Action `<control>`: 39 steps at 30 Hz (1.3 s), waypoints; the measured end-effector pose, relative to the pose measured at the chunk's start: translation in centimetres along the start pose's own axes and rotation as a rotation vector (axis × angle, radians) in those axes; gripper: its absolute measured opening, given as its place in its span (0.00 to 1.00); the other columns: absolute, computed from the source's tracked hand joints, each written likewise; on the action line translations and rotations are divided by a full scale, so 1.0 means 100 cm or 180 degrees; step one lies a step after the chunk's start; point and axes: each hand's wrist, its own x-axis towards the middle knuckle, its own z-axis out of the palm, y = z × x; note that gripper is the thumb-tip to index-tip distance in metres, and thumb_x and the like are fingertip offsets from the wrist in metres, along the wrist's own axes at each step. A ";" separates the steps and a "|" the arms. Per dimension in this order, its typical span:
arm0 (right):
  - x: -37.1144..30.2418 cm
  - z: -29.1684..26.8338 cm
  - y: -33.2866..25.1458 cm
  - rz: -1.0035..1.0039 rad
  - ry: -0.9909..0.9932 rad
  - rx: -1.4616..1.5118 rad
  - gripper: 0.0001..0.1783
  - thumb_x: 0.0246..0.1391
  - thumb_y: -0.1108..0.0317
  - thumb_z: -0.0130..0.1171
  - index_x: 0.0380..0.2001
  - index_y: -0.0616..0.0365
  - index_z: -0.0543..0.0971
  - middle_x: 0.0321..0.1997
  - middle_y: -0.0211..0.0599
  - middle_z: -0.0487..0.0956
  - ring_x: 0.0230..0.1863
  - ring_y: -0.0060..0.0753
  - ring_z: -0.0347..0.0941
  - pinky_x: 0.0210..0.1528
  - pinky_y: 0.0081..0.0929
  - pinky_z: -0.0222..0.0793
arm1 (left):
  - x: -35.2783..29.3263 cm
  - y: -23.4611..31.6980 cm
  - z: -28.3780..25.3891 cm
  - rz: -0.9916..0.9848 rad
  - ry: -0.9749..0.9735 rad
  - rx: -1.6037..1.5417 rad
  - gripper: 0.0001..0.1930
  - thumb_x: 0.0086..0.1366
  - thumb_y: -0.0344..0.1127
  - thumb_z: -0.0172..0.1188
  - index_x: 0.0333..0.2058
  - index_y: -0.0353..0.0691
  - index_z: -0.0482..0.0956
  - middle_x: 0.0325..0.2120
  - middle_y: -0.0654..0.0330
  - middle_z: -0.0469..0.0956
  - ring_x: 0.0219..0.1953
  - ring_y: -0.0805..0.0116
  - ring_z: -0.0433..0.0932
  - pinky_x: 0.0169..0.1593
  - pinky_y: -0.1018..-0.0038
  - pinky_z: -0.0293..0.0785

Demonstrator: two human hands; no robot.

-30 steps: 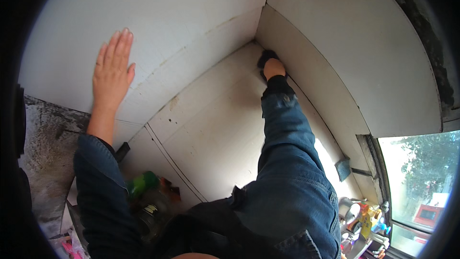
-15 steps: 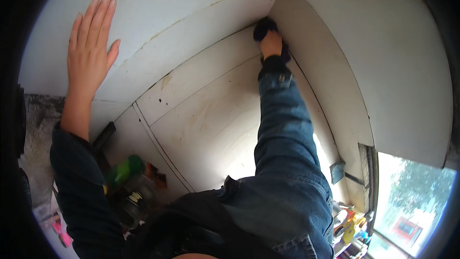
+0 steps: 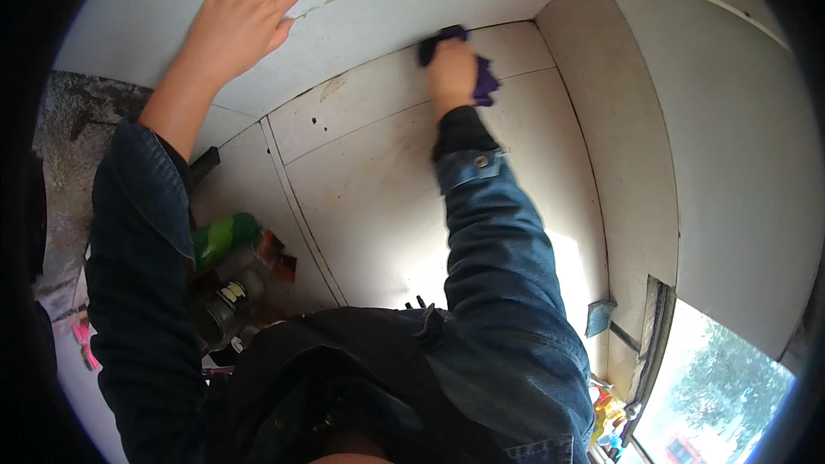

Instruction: The person cleans a tiled wall in a kitchen using a purple cloth and a steel wool pad. They wipe the wall, rinse the cloth at the sink, scrub the wall with steel wool, and spray the wall with a cleaning solution.

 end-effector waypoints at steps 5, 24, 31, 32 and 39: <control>-0.044 -0.007 -0.132 -0.0279 -0.0121 0.0673 0.09 0.50 0.68 0.50 0.29 0.56 0.79 0.39 0.39 0.76 0.46 0.42 0.71 0.51 0.37 0.64 | 0.008 0.007 -0.026 -0.0409 0.0312 -0.1376 0.35 0.56 0.36 0.59 0.62 0.32 0.63 0.64 0.52 0.61 0.70 0.60 0.51 0.72 0.63 0.42; -0.069 0.015 -0.231 -0.1526 -0.1152 0.3055 0.27 0.43 0.76 0.58 0.50 0.43 0.78 0.56 0.35 0.77 0.62 0.42 0.65 0.64 0.40 0.56 | -0.110 0.047 -0.101 -0.1639 -0.0468 -0.2360 0.21 0.60 0.36 0.62 0.52 0.37 0.75 0.55 0.55 0.72 0.59 0.58 0.69 0.62 0.66 0.66; -0.144 -0.087 -0.171 -0.2474 -0.1650 0.3182 0.21 0.29 0.84 0.54 0.30 0.52 0.84 0.46 0.31 0.82 0.50 0.43 0.73 0.54 0.37 0.65 | -0.106 0.086 -0.059 -0.1916 -0.0489 -0.2882 0.16 0.61 0.34 0.59 0.46 0.33 0.77 0.46 0.52 0.77 0.53 0.54 0.73 0.57 0.64 0.70; -0.159 -0.096 -0.165 -0.2500 -0.1729 0.3101 0.21 0.30 0.85 0.54 0.30 0.52 0.84 0.46 0.30 0.82 0.50 0.43 0.73 0.55 0.37 0.64 | -0.103 0.093 -0.059 -0.1928 -0.0450 -0.2962 0.15 0.61 0.34 0.59 0.46 0.33 0.77 0.45 0.52 0.78 0.53 0.54 0.73 0.57 0.63 0.70; -0.147 -0.170 -0.093 -0.0433 -0.2675 0.4316 0.32 0.37 0.90 0.39 0.43 0.60 0.81 0.48 0.39 0.81 0.53 0.35 0.74 0.59 0.26 0.65 | -0.096 0.150 -0.042 -0.1745 -0.0676 -0.3591 0.15 0.63 0.35 0.57 0.46 0.33 0.77 0.47 0.51 0.77 0.50 0.52 0.75 0.55 0.63 0.71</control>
